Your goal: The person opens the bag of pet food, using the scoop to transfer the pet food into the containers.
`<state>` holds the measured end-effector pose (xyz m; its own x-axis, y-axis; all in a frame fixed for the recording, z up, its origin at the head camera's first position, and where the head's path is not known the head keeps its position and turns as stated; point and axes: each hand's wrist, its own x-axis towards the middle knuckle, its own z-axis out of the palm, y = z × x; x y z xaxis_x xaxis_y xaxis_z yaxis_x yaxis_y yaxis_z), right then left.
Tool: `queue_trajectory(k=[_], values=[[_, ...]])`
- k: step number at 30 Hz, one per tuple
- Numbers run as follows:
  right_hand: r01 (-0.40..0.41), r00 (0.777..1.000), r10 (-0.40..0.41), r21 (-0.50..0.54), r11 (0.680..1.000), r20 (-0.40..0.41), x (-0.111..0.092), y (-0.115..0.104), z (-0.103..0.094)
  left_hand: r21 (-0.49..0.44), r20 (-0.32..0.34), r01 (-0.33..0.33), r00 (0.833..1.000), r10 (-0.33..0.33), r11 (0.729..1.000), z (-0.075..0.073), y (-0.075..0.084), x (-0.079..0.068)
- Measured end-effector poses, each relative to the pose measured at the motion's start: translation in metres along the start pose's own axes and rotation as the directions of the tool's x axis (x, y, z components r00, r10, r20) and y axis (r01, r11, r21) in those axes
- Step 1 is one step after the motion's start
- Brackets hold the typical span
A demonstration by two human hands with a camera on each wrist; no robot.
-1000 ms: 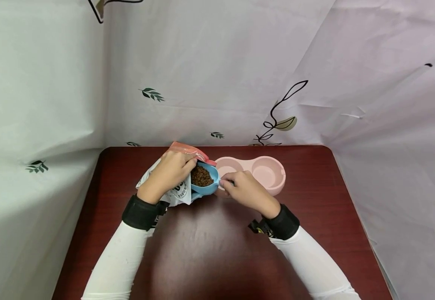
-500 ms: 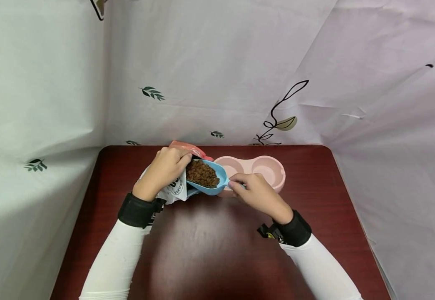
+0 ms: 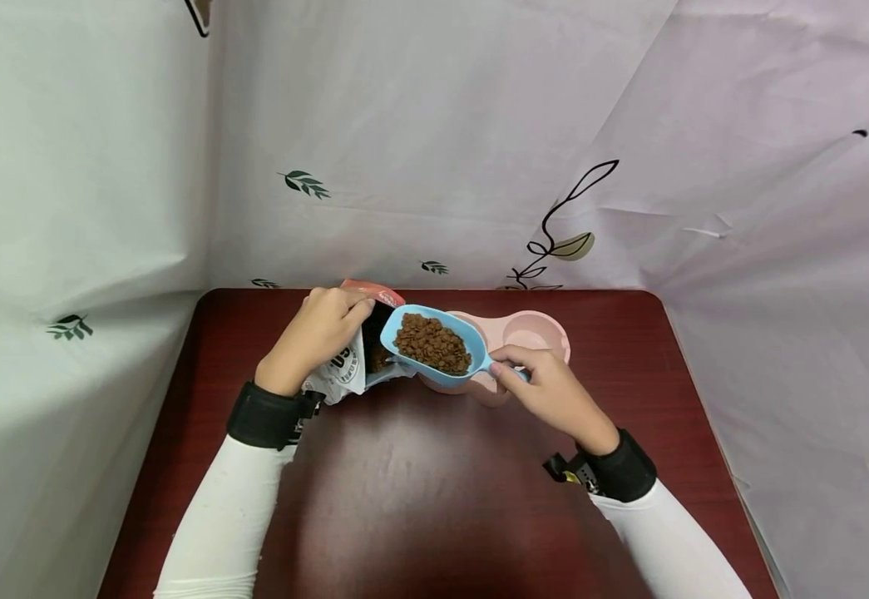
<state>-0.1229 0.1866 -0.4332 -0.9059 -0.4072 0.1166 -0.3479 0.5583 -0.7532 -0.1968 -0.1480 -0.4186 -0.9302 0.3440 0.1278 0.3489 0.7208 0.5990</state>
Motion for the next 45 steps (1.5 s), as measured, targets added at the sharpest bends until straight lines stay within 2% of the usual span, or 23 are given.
queue_trajectory(k=[8, 14, 23, 29, 37, 45], values=[[-0.046, 0.999, 0.046, -0.022, 0.999, -0.016, -0.012, 0.022, -0.013, -0.003, -0.018, -0.009, 1.000, 0.008, 1.000, -0.004, -0.003, 0.001], [-0.066, 0.998, 0.066, -0.058, 0.996, -0.016, -0.016, 0.041, -0.018, -0.062, -0.025, -0.038, 0.999, 0.036, 0.997, -0.007, -0.007, 0.000], [-0.089, 0.996, 0.092, -0.164, 0.982, 0.008, -0.013, 0.072, -0.021, -0.103, -0.057, -0.077, 0.996, 0.071, 0.992, -0.005, -0.014, -0.002], [-0.105, 0.992, 0.118, -0.234, 0.967, 0.046, -0.005, 0.084, -0.021, -0.064, -0.050, -0.022, 0.999, 0.018, 0.998, -0.004, -0.011, -0.001], [-0.126, 0.975, 0.169, -0.264, 0.956, 0.147, 0.009, 0.088, -0.021, -0.041, -0.051, -0.013, 0.999, 0.010, 0.999, -0.003, -0.010, -0.002], [-0.121, 0.951, 0.205, -0.331, 0.936, 0.230, 0.028, 0.075, -0.029, -0.062, -0.035, -0.004, 0.999, 0.001, 0.998, -0.002, -0.009, -0.002]])
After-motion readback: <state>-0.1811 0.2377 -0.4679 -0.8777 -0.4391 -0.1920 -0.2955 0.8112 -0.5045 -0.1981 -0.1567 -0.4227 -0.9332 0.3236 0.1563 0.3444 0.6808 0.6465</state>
